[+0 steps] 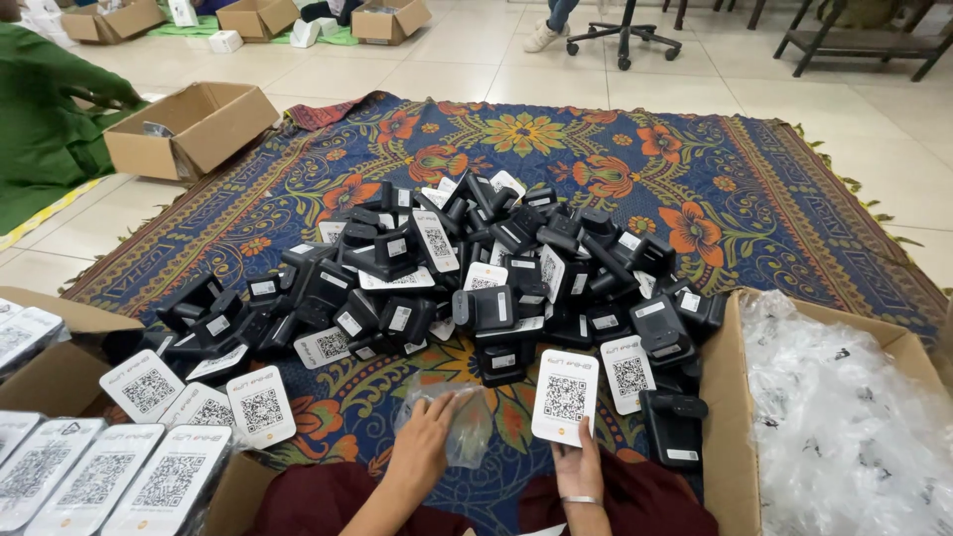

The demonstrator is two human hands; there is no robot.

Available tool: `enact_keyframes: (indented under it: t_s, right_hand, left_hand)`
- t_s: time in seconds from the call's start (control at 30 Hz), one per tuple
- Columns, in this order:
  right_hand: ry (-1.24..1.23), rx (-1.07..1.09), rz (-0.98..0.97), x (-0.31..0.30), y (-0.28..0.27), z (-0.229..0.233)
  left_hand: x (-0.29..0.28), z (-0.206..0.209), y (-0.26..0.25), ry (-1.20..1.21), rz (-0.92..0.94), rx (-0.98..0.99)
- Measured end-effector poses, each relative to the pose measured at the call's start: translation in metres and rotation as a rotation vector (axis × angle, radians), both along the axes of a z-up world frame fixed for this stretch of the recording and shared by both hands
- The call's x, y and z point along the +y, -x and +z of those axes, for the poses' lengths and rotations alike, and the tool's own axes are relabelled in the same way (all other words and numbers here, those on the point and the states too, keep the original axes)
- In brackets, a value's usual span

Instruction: The person sorts electronic devices with QR codes and packs them into boxes or plastic bags.

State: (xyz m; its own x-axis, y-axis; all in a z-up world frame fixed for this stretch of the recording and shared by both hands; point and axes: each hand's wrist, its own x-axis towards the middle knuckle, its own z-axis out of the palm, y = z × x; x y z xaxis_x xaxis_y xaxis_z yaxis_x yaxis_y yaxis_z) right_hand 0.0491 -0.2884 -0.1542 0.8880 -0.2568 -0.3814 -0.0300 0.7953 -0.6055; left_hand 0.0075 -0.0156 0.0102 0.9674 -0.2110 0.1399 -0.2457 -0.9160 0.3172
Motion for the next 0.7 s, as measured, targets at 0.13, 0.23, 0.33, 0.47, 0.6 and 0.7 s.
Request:
enact_keyframes:
  t_s: [0.13, 0.23, 0.33, 0.47, 0.6, 0.7]
  right_hand:
    - [-0.174, -0.103, 0.034, 0.004, 0.009, 0.031]
    - [-0.249, -0.165, 0.093, 0.004, 0.010, 0.049]
    - [-0.271, -0.196, 0.202, 0.010, 0.013, 0.038]
    - [-0.253, -0.215, 0.369, 0.024, 0.018, 0.024]
    - [-0.287, -0.256, 0.422, 0.028, 0.028, 0.028]
    - [-0.320, -0.201, 0.377, 0.028, 0.026, 0.035]
  left_hand:
    - [-0.007, -0.003, -0.007, -0.065, -0.064, -0.015]
    - [-0.005, -0.013, -0.022, -0.100, -0.068, -0.129]
    - [-0.003, 0.001, -0.030, -0.088, -0.023, -0.220]
    - [0.003, 0.027, -0.040, -0.172, 0.045, -0.217]
    - [0.004, 0.040, -0.039, -0.148, 0.032, -0.209]
    - [-0.004, 0.044, -0.037, -0.134, -0.025, -0.231]
